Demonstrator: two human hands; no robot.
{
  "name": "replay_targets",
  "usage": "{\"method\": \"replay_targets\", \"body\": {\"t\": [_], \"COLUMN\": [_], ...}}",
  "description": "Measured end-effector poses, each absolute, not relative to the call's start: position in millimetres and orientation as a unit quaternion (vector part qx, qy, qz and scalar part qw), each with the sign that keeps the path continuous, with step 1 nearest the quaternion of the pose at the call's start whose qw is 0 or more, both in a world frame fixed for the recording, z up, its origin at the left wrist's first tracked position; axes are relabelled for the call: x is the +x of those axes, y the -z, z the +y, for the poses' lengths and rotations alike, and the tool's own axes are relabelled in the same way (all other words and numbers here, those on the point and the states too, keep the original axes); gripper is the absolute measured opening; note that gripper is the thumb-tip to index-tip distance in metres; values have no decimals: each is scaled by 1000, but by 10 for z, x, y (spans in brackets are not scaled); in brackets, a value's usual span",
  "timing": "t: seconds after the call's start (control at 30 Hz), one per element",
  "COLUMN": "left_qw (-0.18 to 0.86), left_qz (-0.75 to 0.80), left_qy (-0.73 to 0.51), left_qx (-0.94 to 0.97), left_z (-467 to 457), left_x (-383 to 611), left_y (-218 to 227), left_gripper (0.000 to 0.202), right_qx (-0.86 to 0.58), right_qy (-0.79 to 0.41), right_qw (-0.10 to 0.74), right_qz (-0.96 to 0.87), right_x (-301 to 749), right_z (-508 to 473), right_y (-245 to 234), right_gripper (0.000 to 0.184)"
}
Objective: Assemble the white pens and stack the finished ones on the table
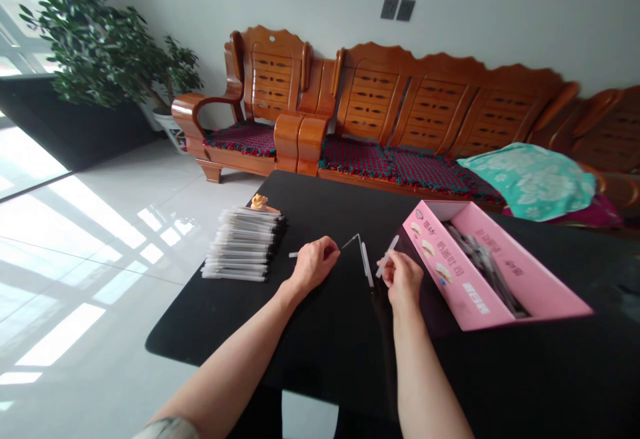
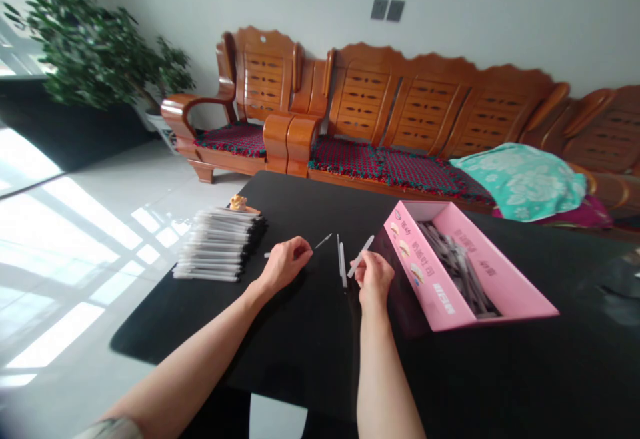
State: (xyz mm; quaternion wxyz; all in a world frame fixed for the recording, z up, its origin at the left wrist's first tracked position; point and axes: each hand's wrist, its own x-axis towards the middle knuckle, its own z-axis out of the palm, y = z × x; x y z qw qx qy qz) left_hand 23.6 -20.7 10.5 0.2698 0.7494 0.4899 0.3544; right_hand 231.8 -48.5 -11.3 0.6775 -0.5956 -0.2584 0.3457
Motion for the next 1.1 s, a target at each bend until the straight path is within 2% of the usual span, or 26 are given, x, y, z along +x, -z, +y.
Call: {"method": "replay_targets", "body": {"t": [0.2, 0.37, 0.9, 1.1], "left_qw": [453, 521, 524, 487], "left_qz": [373, 333, 323, 336], "left_qy": [-402, -386, -360, -402], "left_qx": [702, 685, 701, 699], "left_z": [-183, -171, -209, -252], "left_x": [174, 184, 219, 254], "left_y": [-24, 25, -1, -25], "left_gripper": [15, 24, 19, 29], "right_qx": [-459, -409, -411, -402], "right_qy": [-438, -468, -461, -558], "right_qw": [736, 751, 747, 662], "right_qz": [-238, -225, -245, -298], "right_x": [2314, 2358, 2320, 2187], "right_z": [-478, -477, -477, -540], "right_y": [75, 71, 70, 62], "right_gripper": [31, 32, 35, 28]}}
